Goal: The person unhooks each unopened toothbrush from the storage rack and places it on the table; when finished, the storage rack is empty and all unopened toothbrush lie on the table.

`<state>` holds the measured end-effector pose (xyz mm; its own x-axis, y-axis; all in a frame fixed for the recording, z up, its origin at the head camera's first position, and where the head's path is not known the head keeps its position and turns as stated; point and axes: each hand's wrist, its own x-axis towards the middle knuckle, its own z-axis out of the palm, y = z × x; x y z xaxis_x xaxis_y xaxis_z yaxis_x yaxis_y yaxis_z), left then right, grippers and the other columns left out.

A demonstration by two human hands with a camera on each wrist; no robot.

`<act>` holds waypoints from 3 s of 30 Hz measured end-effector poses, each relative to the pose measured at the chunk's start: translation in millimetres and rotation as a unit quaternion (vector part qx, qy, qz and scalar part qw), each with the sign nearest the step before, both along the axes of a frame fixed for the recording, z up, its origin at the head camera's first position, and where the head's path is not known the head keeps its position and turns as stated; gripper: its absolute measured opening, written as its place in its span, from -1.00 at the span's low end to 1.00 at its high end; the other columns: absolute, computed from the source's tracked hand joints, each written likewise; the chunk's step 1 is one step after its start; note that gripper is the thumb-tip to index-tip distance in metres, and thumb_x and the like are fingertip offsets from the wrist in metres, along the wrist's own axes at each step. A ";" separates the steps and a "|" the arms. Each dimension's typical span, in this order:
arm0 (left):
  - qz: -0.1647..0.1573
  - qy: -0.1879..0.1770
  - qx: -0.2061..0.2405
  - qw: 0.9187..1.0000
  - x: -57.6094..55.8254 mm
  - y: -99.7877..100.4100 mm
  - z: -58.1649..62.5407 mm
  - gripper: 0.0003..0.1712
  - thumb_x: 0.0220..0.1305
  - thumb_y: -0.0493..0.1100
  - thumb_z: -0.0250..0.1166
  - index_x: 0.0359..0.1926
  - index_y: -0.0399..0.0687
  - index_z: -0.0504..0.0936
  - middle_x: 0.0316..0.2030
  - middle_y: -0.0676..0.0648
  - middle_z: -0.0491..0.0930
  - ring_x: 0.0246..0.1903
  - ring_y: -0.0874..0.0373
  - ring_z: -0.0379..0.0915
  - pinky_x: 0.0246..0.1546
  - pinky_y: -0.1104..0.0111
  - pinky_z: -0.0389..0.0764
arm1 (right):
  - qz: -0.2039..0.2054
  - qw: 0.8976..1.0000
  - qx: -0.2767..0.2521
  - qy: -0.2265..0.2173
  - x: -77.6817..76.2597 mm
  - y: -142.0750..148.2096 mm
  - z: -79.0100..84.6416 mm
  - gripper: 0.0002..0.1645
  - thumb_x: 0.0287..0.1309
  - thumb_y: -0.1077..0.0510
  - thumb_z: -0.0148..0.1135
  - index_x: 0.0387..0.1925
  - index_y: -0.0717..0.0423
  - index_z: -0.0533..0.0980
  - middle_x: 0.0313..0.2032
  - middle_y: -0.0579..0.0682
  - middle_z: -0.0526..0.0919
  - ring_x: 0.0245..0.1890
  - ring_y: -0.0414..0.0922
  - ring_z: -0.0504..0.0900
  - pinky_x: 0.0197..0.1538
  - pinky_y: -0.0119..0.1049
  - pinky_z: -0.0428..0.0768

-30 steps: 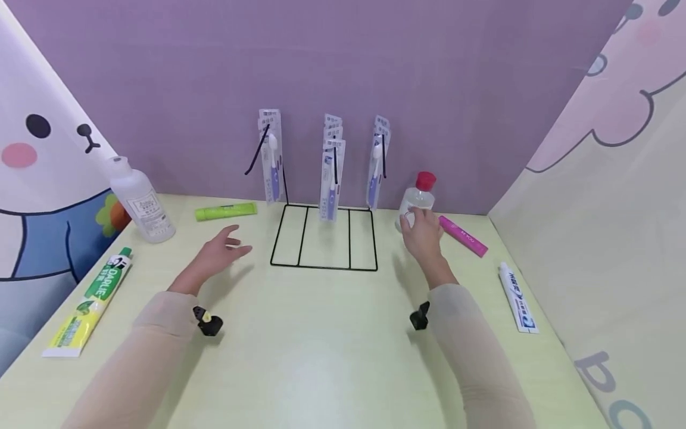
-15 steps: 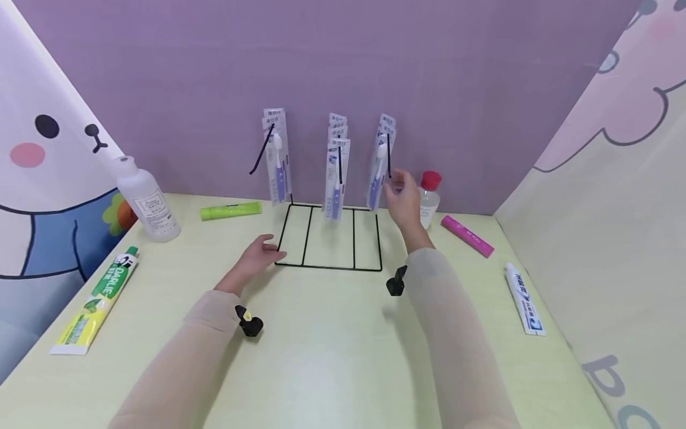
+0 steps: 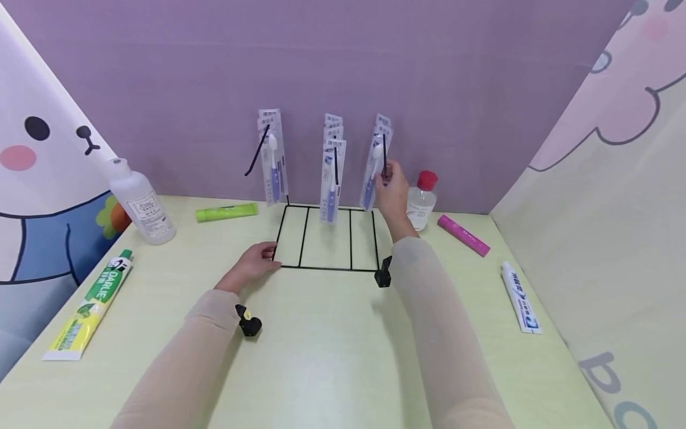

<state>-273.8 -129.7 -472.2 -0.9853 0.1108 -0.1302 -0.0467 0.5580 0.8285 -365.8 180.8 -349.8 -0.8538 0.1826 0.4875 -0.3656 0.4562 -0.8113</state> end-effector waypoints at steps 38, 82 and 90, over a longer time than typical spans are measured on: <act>-0.007 -0.006 0.015 1.000 -1.0 -4.4 -4.2 -0.34 0.12 -0.28 0.27 0.24 -0.25 0.27 0.06 -0.24 0.37 0.06 -0.07 0.26 0.08 0.16 0.28 | 0.229 0.870 -0.061 -0.432 83.2 130.1 -91.4 -0.33 0.17 0.36 0.05 0.25 0.42 0.01 -0.16 0.23 0.47 -0.29 -0.05 0.55 -0.14 -0.12 0.54; -0.001 -0.005 0.012 1.000 1.0 -5.9 0.1 -0.33 0.11 -0.29 0.28 0.25 -0.23 0.27 0.07 -0.24 0.36 0.07 -0.08 0.25 0.09 0.14 0.28 | 0.003 0.996 0.016 -0.088 -4.3 28.4 -11.5 -0.61 0.09 0.26 0.20 -0.02 0.25 0.40 -0.17 0.12 0.52 -0.17 -0.08 0.48 -0.12 -0.32 0.49; 0.000 -0.007 0.016 1.000 -2.7 -11.1 -0.6 -0.33 0.11 -0.30 0.29 0.25 -0.24 0.27 0.08 -0.26 0.36 0.08 -0.09 0.25 0.09 0.14 0.28 | -0.019 0.998 -0.024 -0.054 -26.7 12.0 12.7 -0.62 0.09 0.23 0.22 -0.03 0.17 0.40 -0.18 0.03 0.52 -0.18 -0.14 0.47 -0.10 -0.39 0.46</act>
